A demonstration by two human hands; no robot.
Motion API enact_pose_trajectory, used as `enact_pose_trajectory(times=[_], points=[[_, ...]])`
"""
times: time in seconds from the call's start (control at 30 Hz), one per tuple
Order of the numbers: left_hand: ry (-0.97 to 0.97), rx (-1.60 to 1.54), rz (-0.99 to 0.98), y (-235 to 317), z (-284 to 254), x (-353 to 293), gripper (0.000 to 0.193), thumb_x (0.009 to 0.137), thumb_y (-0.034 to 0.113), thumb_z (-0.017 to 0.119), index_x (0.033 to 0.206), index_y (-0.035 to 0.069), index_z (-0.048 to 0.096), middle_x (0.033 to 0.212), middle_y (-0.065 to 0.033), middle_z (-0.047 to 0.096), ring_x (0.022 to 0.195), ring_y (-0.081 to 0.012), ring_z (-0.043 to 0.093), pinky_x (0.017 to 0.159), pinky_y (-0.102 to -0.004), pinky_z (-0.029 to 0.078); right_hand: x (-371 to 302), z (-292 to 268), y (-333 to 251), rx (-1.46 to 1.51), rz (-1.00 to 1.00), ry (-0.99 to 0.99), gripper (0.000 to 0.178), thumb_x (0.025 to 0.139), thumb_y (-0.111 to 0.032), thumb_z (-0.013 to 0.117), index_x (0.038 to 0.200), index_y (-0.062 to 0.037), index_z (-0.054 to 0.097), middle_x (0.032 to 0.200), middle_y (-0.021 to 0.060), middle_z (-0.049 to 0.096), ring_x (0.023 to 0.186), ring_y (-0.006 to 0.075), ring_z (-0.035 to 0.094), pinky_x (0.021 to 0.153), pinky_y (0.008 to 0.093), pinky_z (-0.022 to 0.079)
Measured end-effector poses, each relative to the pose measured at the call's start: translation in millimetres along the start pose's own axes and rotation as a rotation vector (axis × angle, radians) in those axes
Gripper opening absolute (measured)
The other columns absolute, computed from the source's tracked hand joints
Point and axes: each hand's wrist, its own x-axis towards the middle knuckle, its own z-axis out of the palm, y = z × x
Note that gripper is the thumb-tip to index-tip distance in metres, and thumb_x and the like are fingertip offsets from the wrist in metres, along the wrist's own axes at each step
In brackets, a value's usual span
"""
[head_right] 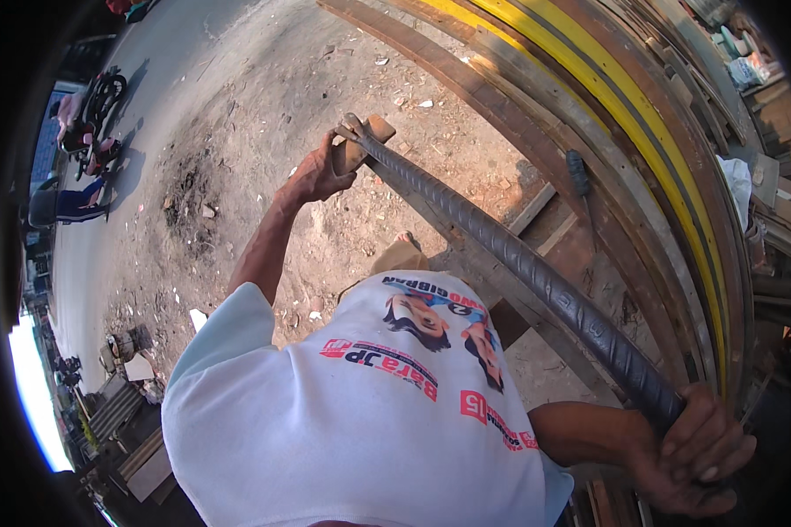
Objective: The person bends long metal rods using a wooden plank as a lever and a wooden block as a fulcrum. They repeatedly position the rod, apply downward force to bend it, and then use a hammer to strike the bent section. The person also uses pliers to adjust the rod's position on the workbench.
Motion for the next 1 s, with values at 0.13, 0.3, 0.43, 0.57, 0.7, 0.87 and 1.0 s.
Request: enact_pose_trajectory(times=[0.13, 0.3, 0.43, 0.57, 0.7, 0.87, 1.0], points=[[0.056, -0.023, -0.031, -9, 1, -16, 0.096, 0.077, 0.028, 0.08, 0.152, 0.005, 0.023, 0.099, -0.0273, 0.07, 0.092, -0.0444, 0.071, 0.08, -0.0491, 0.056, -13, -26, 9, 0.142, 0.102, -0.168, 0.038, 0.094, -0.035, 0.06, 0.07, -0.0154, 0.039, 0.051, -0.0037, 0.03, 0.043, 0.0092, 0.035, 0.051, 0.0241, 0.037], [-0.001, -0.015, 0.015, -6, -5, -8, 0.114, 0.077, 0.031, 0.078, 0.162, 0.007, 0.005, 0.113, -0.0263, 0.07, 0.099, -0.0466, 0.068, 0.087, -0.0498, 0.054, -135, -139, 27, -0.41, -0.017, 0.816, 0.039, 0.097, -0.046, 0.058, 0.078, -0.0127, 0.052, 0.062, -0.004, 0.04, 0.053, 0.0115, 0.038, 0.05, 0.0274, 0.033], [-0.094, 0.034, 0.021, -2, -16, 9, 0.119, 0.078, 0.032, 0.078, 0.164, 0.01, -0.002, 0.105, -0.0301, 0.069, 0.096, -0.0456, 0.069, 0.085, -0.0502, 0.053, -269, -252, 80, -0.393, -0.019, 0.865, 0.036, 0.1, -0.041, 0.056, 0.076, -0.0151, 0.049, 0.066, -0.0036, 0.04, 0.056, 0.0121, 0.042, 0.056, 0.0288, 0.038], [-0.129, -0.043, 0.018, -6, -23, 2, 0.124, 0.078, 0.03, 0.081, 0.166, 0.016, -0.006, 0.1, -0.0235, 0.071, 0.09, -0.0387, 0.072, 0.083, -0.0445, 0.055, -333, -208, 68, 0.225, 0.117, 1.069, 0.04, 0.096, -0.034, 0.06, 0.069, -0.0171, 0.034, 0.056, -0.0046, 0.027, 0.05, 0.0105, 0.032, 0.059, 0.0273, 0.036], [-0.163, 0.036, 0.082, 19, -27, 28, 0.102, 0.077, 0.026, 0.08, 0.163, 0.018, 0.025, 0.097, -0.0212, 0.072, 0.089, -0.0366, 0.072, 0.08, -0.0452, 0.055, -348, -196, 63, 0.249, 0.023, 1.184, 0.043, 0.098, -0.035, 0.057, 0.068, -0.017, 0.034, 0.054, -0.0033, 0.029, 0.048, 0.0108, 0.031, 0.056, 0.0275, 0.034], [-0.012, 0.429, 0.217, 54, -27, 45, 0.081, 0.078, 0.019, 0.077, 0.153, 0.03, 0.047, 0.117, -0.0169, 0.071, 0.104, -0.0369, 0.071, 0.084, -0.0465, 0.056, -328, -205, 26, 0.175, -0.006, 1.111, 0.043, 0.1, -0.04, 0.056, 0.069, -0.0157, 0.038, 0.053, -0.004, 0.032, 0.044, 0.0072, 0.033, 0.05, 0.0246, 0.034], [0.126, 0.391, 0.24, 70, -52, 59, 0.088, 0.08, 0.011, 0.073, 0.159, 0.024, 0.037, 0.136, -0.0174, 0.065, 0.118, -0.0341, 0.068, 0.096, -0.0449, 0.055, -300, -207, 4, 0.169, -0.021, 1.144, 0.045, 0.099, -0.043, 0.055, 0.068, -0.0154, 0.04, 0.052, -0.0041, 0.034, 0.042, 0.0081, 0.032, 0.049, 0.0258, 0.034]])
